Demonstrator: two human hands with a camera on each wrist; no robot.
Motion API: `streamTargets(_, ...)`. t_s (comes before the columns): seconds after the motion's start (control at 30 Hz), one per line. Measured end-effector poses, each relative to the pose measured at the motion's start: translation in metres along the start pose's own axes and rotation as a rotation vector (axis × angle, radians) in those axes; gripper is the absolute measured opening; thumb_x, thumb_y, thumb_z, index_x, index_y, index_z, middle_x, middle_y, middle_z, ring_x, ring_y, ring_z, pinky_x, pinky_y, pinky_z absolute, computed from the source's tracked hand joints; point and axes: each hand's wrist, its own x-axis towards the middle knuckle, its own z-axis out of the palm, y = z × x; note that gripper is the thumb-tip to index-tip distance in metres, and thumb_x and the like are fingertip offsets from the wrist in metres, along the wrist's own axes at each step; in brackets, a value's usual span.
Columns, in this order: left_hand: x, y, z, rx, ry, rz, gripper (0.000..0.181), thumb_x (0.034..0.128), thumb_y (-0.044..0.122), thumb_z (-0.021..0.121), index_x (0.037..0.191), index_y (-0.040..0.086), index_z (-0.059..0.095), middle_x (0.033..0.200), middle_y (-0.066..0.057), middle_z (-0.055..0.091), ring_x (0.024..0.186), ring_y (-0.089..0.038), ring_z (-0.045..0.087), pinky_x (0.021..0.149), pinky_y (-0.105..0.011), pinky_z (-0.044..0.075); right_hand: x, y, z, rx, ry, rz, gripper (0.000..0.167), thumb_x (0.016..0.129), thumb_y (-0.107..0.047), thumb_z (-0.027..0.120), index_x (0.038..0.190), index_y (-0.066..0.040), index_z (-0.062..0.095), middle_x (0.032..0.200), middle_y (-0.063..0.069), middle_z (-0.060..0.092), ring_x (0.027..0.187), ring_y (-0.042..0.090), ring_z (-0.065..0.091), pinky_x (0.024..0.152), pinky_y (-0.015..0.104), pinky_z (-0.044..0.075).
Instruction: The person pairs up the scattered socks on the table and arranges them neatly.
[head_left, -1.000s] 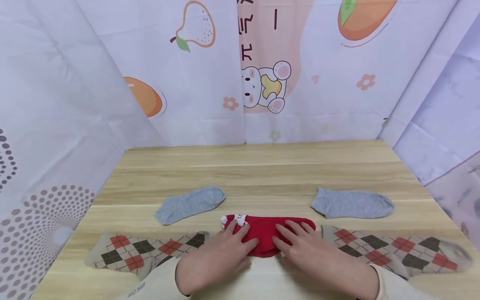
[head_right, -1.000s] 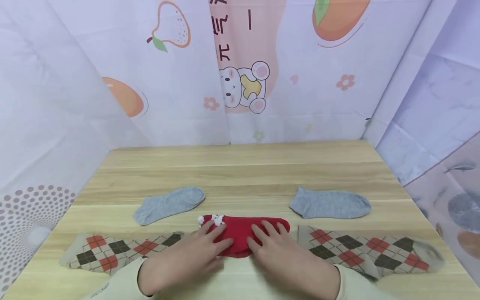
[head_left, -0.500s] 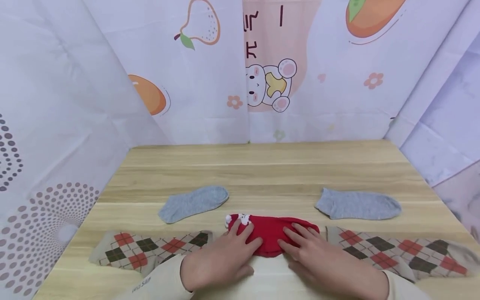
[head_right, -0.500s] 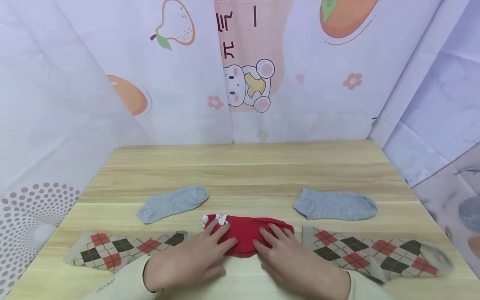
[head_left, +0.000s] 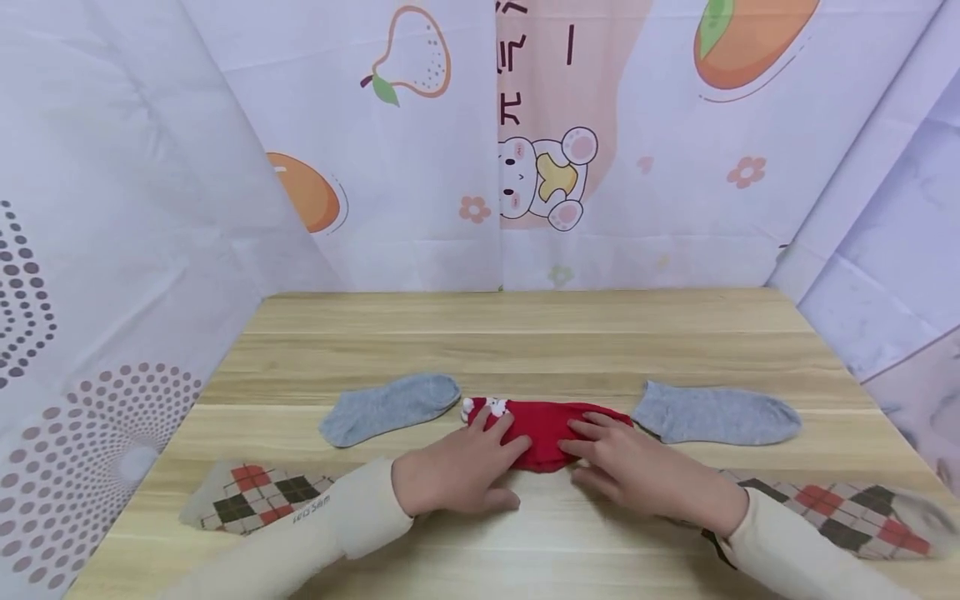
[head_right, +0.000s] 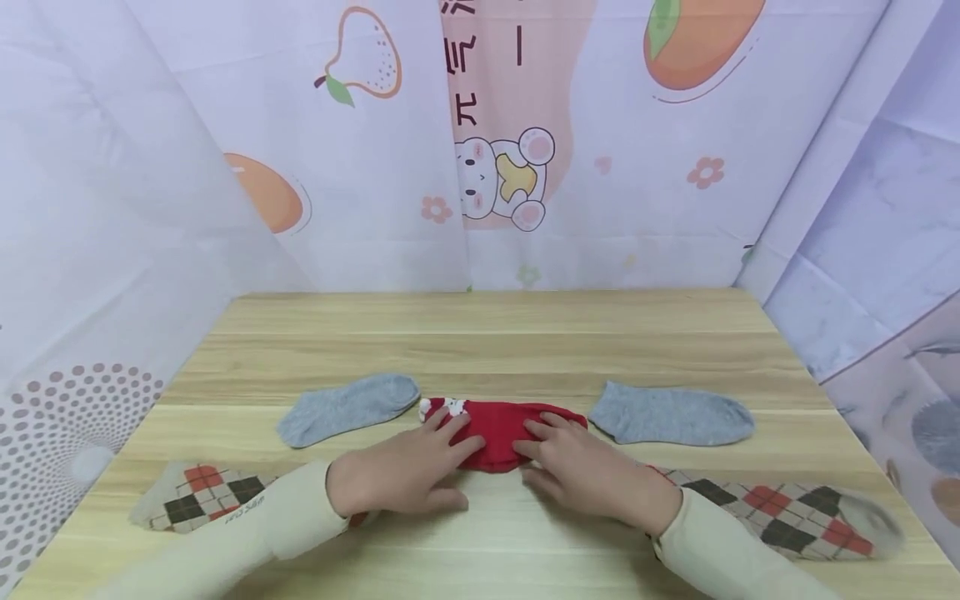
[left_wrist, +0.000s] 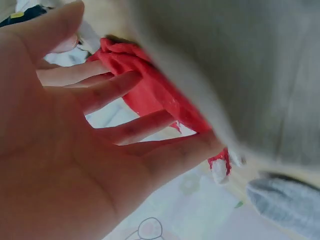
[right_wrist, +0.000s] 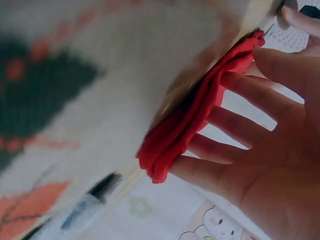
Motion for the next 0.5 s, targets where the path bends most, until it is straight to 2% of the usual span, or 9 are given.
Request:
streamTargets(0.2,0.017,-0.005,-0.009,0.060,-0.028,-0.016,0.079,0.0852,0.055,0.071,0.148,0.017,0.042,0.150,-0.013,0.041,0.136,-0.044,0.040,0.096,-0.046,0.051,0.011,0.015,-0.005,0.017,0.028,-0.002,0.034,0.093,-0.021,0.070,0.123,-0.006,0.069,0.129,0.018,0.064,0.126,0.041,0.053,0.100,0.056,0.046)
streamTargets(0.37,0.027,-0.013,-0.017,0.001,-0.063,-0.076,0.083,0.0838,0.057,0.071,0.151,0.019,0.039,0.154,-0.012,0.037,0.140,-0.042,0.035,0.096,-0.047,0.051,0.022,0.026,-0.007,0.022,0.054,-0.017,0.030,0.091,-0.015,0.070,0.119,-0.004,0.071,0.125,0.019,0.065,0.122,0.041,0.056,0.098,0.056,0.047)
streamTargets(0.5,0.036,-0.022,-0.022,-0.037,-0.067,-0.094,0.078,0.0869,0.056,0.068,0.150,0.020,0.039,0.156,-0.012,0.035,0.140,-0.040,0.035,0.095,-0.047,0.051,0.030,0.035,-0.010,0.036,0.059,-0.012,0.028,0.091,-0.011,0.070,0.118,-0.004,0.071,0.124,0.018,0.066,0.120,0.039,0.058,0.097,0.055,0.048)
